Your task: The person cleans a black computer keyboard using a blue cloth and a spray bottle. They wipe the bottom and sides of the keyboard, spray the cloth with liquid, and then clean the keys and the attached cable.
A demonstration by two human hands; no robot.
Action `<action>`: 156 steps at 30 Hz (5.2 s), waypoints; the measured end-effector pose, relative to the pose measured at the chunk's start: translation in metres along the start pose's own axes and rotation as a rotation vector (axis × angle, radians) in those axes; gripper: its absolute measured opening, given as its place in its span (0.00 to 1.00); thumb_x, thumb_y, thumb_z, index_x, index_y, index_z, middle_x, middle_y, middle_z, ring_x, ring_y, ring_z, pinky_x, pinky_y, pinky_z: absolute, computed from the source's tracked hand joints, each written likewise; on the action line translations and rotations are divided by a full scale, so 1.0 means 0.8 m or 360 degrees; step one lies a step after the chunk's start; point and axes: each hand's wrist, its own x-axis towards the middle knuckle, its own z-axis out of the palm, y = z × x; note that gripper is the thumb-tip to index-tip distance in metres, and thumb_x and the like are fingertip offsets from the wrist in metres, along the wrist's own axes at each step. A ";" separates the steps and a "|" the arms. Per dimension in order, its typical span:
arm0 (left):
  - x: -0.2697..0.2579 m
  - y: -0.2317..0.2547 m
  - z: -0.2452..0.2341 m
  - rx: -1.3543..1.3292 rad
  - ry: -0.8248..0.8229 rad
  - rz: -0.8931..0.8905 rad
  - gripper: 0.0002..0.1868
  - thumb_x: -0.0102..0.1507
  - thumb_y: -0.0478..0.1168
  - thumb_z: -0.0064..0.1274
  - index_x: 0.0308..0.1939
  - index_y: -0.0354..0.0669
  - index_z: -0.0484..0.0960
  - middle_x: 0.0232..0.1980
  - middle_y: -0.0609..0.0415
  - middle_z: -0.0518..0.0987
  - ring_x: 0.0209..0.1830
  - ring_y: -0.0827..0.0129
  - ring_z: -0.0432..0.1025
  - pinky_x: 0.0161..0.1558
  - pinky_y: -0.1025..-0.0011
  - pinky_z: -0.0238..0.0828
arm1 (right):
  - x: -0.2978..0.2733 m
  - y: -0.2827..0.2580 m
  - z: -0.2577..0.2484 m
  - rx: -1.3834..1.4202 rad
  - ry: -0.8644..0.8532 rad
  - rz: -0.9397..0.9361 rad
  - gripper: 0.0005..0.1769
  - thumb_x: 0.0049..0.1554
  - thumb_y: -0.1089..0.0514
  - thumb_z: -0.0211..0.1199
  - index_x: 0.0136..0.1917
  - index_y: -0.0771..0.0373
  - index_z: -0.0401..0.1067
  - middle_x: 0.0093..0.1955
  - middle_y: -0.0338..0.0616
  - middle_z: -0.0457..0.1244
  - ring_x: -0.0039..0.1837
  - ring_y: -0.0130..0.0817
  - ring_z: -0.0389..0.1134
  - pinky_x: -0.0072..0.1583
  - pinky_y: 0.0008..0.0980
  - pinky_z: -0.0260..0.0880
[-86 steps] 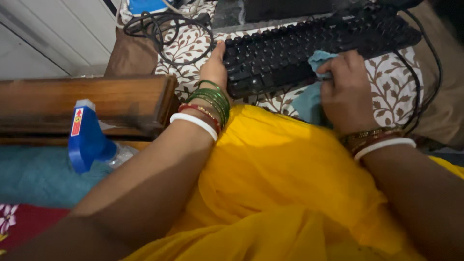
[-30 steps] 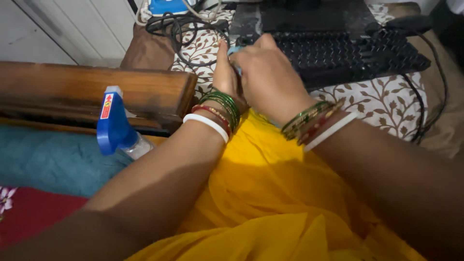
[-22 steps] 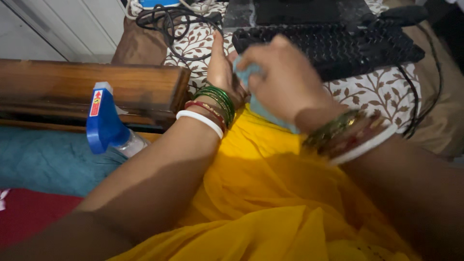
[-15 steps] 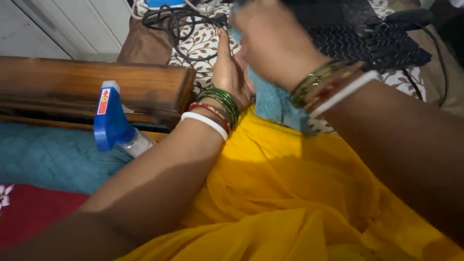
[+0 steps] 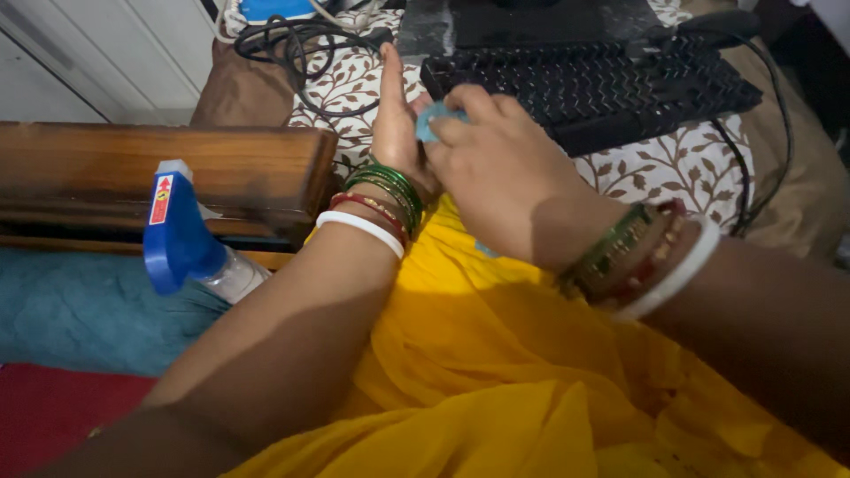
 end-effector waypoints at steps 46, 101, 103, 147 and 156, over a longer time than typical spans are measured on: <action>0.000 -0.016 0.001 0.0227 0.0358 0.0124 0.22 0.64 0.60 0.55 0.39 0.46 0.76 0.26 0.58 0.73 0.15 0.70 0.66 0.16 0.70 0.57 | 0.018 0.021 0.019 0.0407 0.0303 0.0634 0.12 0.53 0.55 0.70 0.46 0.65 0.74 0.48 0.53 0.64 0.54 0.56 0.67 0.55 0.51 0.67; -0.007 0.034 -0.008 0.0493 0.0392 0.0080 0.15 0.62 0.43 0.52 0.53 0.51 0.75 0.44 0.52 0.80 0.42 0.57 0.78 0.45 0.50 0.80 | -0.242 0.291 0.151 0.0789 0.0488 0.2636 0.19 0.57 0.52 0.67 0.61 0.53 0.73 0.54 0.49 0.70 0.44 0.39 0.71 0.47 0.40 0.71; -0.007 0.035 -0.007 0.0523 0.0385 0.0098 0.15 0.62 0.43 0.52 0.53 0.51 0.75 0.44 0.52 0.79 0.42 0.58 0.78 0.44 0.51 0.80 | -0.244 0.294 0.150 0.0722 0.0380 0.2607 0.18 0.58 0.53 0.66 0.62 0.52 0.73 0.54 0.48 0.70 0.44 0.38 0.71 0.47 0.39 0.71; 0.346 0.174 -0.159 0.3079 0.0863 0.0605 0.17 0.74 0.49 0.50 0.58 0.42 0.82 0.55 0.39 0.82 0.58 0.48 0.76 0.57 0.58 0.72 | -0.266 0.218 -0.063 0.1974 -0.0164 0.2284 0.10 0.58 0.60 0.63 0.51 0.67 0.74 0.43 0.44 0.68 0.44 0.38 0.69 0.52 0.44 0.73; 0.190 0.022 -0.056 0.1463 0.1230 0.0890 0.13 0.66 0.37 0.46 0.51 0.35 0.77 0.45 0.42 0.85 0.48 0.54 0.83 0.50 0.60 0.79 | -0.240 0.211 -0.062 0.1991 0.0254 0.2033 0.06 0.60 0.61 0.60 0.49 0.64 0.74 0.45 0.43 0.69 0.46 0.34 0.71 0.53 0.36 0.73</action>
